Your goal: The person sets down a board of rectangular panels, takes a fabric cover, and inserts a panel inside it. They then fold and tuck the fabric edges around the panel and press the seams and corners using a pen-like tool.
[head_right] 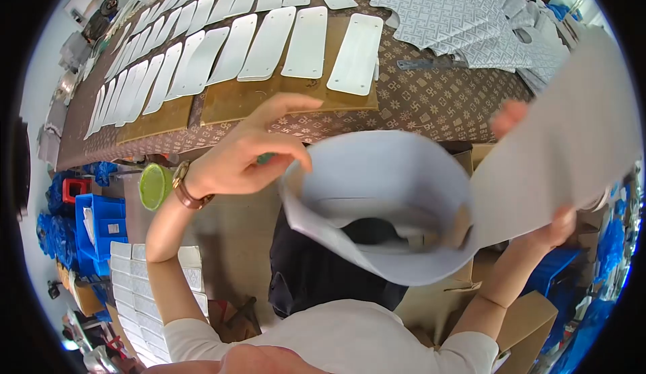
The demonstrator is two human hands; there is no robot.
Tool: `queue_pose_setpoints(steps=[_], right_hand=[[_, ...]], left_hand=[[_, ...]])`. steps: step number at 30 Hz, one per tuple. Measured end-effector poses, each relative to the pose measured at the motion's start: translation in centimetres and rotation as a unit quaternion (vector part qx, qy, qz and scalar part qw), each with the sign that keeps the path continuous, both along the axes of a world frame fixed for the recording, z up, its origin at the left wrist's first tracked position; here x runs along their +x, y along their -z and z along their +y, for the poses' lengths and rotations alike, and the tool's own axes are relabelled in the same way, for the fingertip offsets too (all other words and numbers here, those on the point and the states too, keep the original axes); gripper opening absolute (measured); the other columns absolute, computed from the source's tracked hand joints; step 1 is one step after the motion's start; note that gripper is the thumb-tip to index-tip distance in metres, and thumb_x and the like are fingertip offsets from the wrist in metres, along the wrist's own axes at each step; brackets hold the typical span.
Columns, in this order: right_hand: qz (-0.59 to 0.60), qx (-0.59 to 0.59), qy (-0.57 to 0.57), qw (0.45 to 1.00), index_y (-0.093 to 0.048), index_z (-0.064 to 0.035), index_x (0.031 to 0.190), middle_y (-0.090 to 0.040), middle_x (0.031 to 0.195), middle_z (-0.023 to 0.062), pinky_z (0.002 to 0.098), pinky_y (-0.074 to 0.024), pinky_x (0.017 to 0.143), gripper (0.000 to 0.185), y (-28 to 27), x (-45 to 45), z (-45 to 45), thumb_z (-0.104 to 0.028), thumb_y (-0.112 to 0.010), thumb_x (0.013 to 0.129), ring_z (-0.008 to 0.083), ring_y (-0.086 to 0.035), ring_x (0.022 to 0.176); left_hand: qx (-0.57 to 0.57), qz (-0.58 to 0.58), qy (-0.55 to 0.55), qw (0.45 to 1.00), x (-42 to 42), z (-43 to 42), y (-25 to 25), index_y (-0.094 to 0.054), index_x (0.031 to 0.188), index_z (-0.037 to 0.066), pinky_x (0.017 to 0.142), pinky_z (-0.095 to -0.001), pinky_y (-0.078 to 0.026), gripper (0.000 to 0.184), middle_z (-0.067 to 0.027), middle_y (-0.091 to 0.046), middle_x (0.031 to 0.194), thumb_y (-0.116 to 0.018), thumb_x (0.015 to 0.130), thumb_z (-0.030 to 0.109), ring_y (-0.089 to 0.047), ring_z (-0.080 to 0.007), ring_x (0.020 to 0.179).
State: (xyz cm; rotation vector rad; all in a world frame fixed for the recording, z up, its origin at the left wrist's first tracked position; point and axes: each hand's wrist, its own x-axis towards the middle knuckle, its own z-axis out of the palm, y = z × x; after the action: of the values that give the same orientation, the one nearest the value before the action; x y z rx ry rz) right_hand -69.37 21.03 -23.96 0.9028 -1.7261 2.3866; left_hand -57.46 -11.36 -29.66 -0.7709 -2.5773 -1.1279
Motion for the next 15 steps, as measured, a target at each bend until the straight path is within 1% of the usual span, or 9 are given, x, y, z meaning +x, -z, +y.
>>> queue_pose_setpoints(steps=[1, 2, 4, 5, 8, 9, 12, 13, 15], right_hand=[[0.0, 0.0, -0.041, 0.999, -0.052, -0.0016, 0.118, -0.059, 0.102, 0.0071, 0.0311, -0.0477, 0.074, 0.041, -0.1, 0.0, -0.3, -0.028, -0.066, 0.089, 0.0162, -0.058, 0.081], [-0.019, 0.077, -0.086, 0.993, -0.051, -0.002, 0.119, -0.058, 0.101, 0.0064, 0.0297, -0.0478, 0.075, 0.047, 1.0, -1.0, 0.2, -0.031, -0.07, 0.087, 0.0148, -0.058, 0.083], [-0.039, 0.149, -0.128, 0.98, -0.05, -0.0023, 0.119, -0.057, 0.099, 0.0058, 0.0283, -0.048, 0.076, 0.053, 3.3, -2.0, -0.2, -0.033, -0.074, 0.084, 0.0134, -0.058, 0.085], [-0.048, 0.178, -0.138, 0.973, -0.05, -0.0024, 0.119, -0.057, 0.097, 0.0049, 0.027, -0.0477, 0.075, 0.055, 4.4, -2.4, -0.7, -0.034, -0.076, 0.083, 0.0123, -0.058, 0.084], [-0.064, 0.243, -0.16, 0.955, -0.049, -0.0025, 0.12, -0.056, 0.092, 0.003, 0.0244, -0.0473, 0.074, 0.06, 5.7, -2.7, -1.5, -0.034, -0.08, 0.08, 0.0101, -0.057, 0.082], [-0.054, 0.228, -0.172, 0.957, -0.05, -0.0019, 0.12, -0.058, 0.095, 0.0037, 0.0252, -0.0471, 0.077, 0.059, 5.5, -2.4, -2.1, -0.03, -0.082, 0.079, 0.011, -0.058, 0.086], [-0.035, 0.194, -0.194, 0.961, -0.052, -0.0007, 0.121, -0.064, 0.102, 0.0051, 0.0268, -0.0467, 0.084, 0.058, 4.8, -1.0, -4.0, -0.022, -0.084, 0.077, 0.0127, -0.06, 0.095], [-0.039, 0.193, -0.178, 0.964, -0.052, -0.0003, 0.119, -0.064, 0.101, 0.0053, 0.026, -0.0471, 0.082, 0.053, 4.1, -0.3, -4.5, -0.019, -0.081, 0.08, 0.012, -0.061, 0.093], [-0.048, 0.194, -0.145, 0.969, -0.052, 0.0006, 0.116, -0.066, 0.098, 0.0057, 0.0245, -0.0478, 0.079, 0.042, 3.1, 0.3, -5.0, -0.013, -0.076, 0.085, 0.0106, -0.062, 0.091]], left_hand=[[0.013, -0.094, -0.051, 0.994, 0.0, -0.6, 1.4, -0.068, 0.089, 0.013, 0.106, -0.043, -0.038, 0.007, -0.0167, -0.056, 0.126, -0.063, 0.087, 0.01, -0.048, -0.0358, 0.126], [0.01, -0.09, -0.053, 0.994, 0.5, -0.4, 2.3, -0.068, 0.089, 0.013, 0.106, -0.043, -0.038, 0.007, -0.0167, -0.056, 0.126, -0.063, 0.087, 0.01, -0.048, -0.0358, 0.126], [-0.066, -0.205, -0.079, 0.973, 2.2, 1.0, 4.2, -0.064, 0.095, 0.008, 0.1, -0.043, -0.042, 0.016, -0.0217, -0.057, 0.12, -0.056, 0.096, 0.022, -0.051, -0.0359, 0.122], [-0.068, -0.208, -0.077, 0.973, 2.3, 1.5, 4.9, -0.064, 0.095, 0.008, 0.1, -0.043, -0.042, 0.016, -0.0217, -0.057, 0.12, -0.056, 0.096, 0.022, -0.051, -0.0359, 0.122], [0.079, -0.234, -0.155, 0.957, 1.7, 3.7, 6.3, -0.058, 0.104, 0.004, 0.084, -0.0426, -0.049, 0.037, -0.0235, -0.058, 0.118, -0.049, 0.1, 0.04, -0.061, -0.0404, 0.103], [0.082, -0.235, -0.155, 0.956, 1.2, 4.6, 6.1, -0.058, 0.104, 0.004, 0.084, -0.0426, -0.049, 0.037, -0.0235, -0.058, 0.118, -0.049, 0.1, 0.04, -0.061, -0.0404, 0.103], [-0.014, -0.31, -0.262, 0.914, -0.7, 6.3, 4.2, -0.055, 0.106, 0.003, 0.081, -0.0379, -0.049, 0.023, -0.0152, -0.063, 0.094, -0.056, 0.097, 0.024, -0.063, -0.0323, 0.092], [-0.014, -0.31, -0.261, 0.914, -1.0, 6.2, 4.2, -0.055, 0.106, 0.003, 0.081, -0.0379, -0.049, 0.023, -0.0152, -0.063, 0.094, -0.056, 0.097, 0.024, -0.063, -0.0323, 0.092], [0.053, -0.315, -0.186, 0.929, -1.6, 5.9, 4.7, -0.055, 0.107, 0.002, 0.082, -0.0402, -0.049, 0.022, -0.0167, -0.065, 0.099, -0.059, 0.092, 0.016, -0.061, -0.0362, 0.1]])
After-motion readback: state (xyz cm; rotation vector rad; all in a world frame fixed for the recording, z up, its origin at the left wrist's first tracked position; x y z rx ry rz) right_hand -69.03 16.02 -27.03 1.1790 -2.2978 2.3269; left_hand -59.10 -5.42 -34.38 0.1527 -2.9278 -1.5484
